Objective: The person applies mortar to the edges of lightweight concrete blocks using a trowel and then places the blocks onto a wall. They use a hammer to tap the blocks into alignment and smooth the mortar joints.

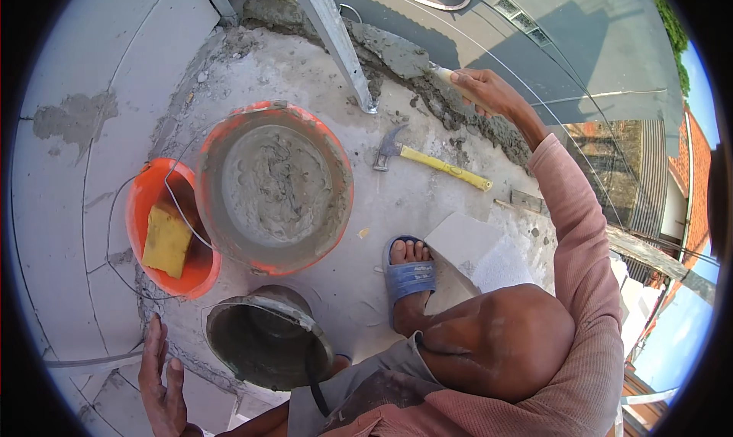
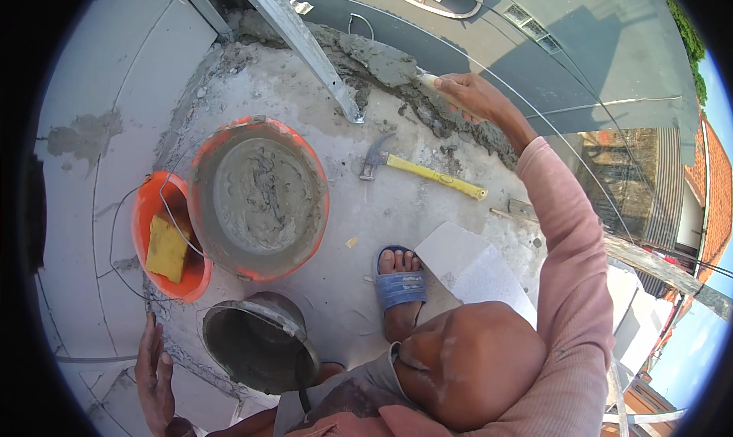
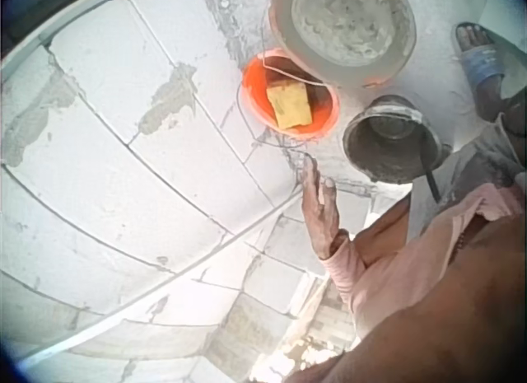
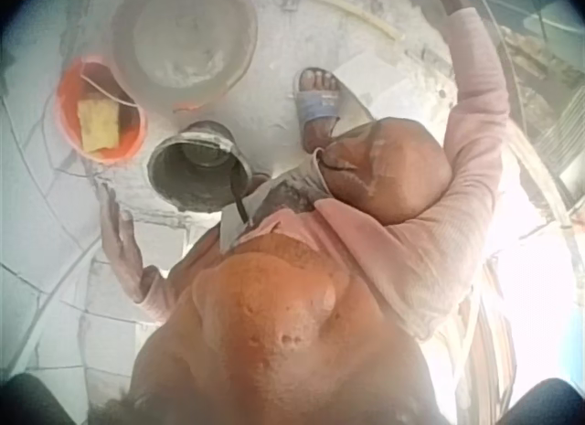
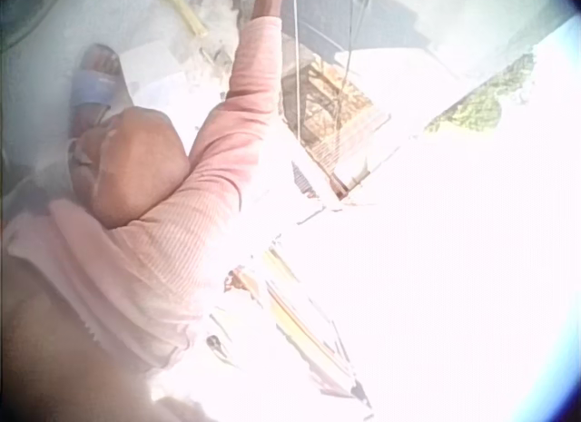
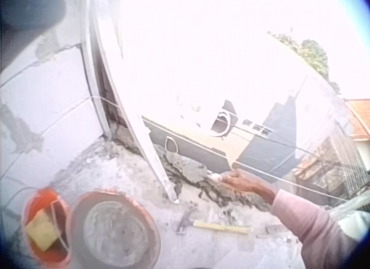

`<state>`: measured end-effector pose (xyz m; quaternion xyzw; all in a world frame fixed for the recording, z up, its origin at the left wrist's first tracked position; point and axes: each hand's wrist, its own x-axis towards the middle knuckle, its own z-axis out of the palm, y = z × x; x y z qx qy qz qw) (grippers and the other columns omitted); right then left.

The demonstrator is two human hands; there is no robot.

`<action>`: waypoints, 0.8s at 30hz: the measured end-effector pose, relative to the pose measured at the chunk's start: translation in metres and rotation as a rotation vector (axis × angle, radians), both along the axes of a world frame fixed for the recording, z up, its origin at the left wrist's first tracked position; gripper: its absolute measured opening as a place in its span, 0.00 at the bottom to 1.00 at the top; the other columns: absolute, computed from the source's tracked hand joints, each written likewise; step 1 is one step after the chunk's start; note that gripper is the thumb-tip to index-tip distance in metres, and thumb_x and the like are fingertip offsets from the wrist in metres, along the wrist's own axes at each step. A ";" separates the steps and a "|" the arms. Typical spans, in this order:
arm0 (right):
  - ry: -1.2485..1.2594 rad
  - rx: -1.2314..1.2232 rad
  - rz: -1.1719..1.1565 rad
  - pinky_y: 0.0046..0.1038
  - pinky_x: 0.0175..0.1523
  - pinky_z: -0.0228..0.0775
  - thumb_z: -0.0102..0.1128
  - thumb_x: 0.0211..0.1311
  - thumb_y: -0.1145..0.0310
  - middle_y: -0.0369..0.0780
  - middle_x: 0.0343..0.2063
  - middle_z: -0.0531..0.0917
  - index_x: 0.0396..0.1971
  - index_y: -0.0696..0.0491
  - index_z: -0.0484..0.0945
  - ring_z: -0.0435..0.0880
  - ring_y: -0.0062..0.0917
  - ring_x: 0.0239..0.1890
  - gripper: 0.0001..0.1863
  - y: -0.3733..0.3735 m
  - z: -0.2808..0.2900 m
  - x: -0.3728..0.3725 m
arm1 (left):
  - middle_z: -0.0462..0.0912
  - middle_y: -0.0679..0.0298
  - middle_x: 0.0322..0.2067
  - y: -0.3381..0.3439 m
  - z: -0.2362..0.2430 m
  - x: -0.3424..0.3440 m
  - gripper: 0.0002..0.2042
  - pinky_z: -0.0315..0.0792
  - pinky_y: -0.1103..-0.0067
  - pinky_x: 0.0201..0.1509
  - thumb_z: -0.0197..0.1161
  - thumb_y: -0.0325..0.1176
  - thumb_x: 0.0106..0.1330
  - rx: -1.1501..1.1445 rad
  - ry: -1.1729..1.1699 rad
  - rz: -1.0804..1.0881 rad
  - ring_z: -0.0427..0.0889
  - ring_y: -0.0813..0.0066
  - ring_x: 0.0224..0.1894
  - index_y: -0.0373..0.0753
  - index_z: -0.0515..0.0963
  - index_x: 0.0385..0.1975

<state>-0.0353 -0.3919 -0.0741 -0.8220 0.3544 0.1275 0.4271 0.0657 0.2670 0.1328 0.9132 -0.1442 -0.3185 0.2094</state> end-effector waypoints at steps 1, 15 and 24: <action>-0.003 0.001 -0.003 0.23 0.21 0.68 0.54 0.75 0.40 0.33 0.23 0.78 0.63 0.48 0.83 0.77 0.17 0.19 0.31 0.000 -0.005 -0.007 | 0.70 0.48 0.72 0.002 -0.001 0.001 0.27 0.59 0.66 0.78 0.55 0.36 0.80 0.001 -0.003 -0.003 0.67 0.55 0.75 0.31 0.65 0.74; 0.003 0.117 -0.163 0.20 0.22 0.66 0.58 0.73 0.39 0.32 0.22 0.79 0.56 0.50 0.85 0.75 0.16 0.17 0.30 0.006 0.030 -0.109 | 0.64 0.52 0.76 0.004 0.000 0.000 0.31 0.59 0.65 0.79 0.57 0.39 0.80 -0.006 0.207 0.135 0.67 0.58 0.75 0.34 0.59 0.78; 0.172 0.136 0.038 0.23 0.19 0.65 0.60 0.71 0.38 0.34 0.19 0.79 0.38 0.52 0.88 0.77 0.18 0.17 0.28 -0.007 0.009 -0.090 | 0.62 0.55 0.77 -0.006 -0.016 0.004 0.40 0.64 0.65 0.73 0.62 0.56 0.74 -0.031 0.193 0.192 0.67 0.55 0.74 0.40 0.58 0.80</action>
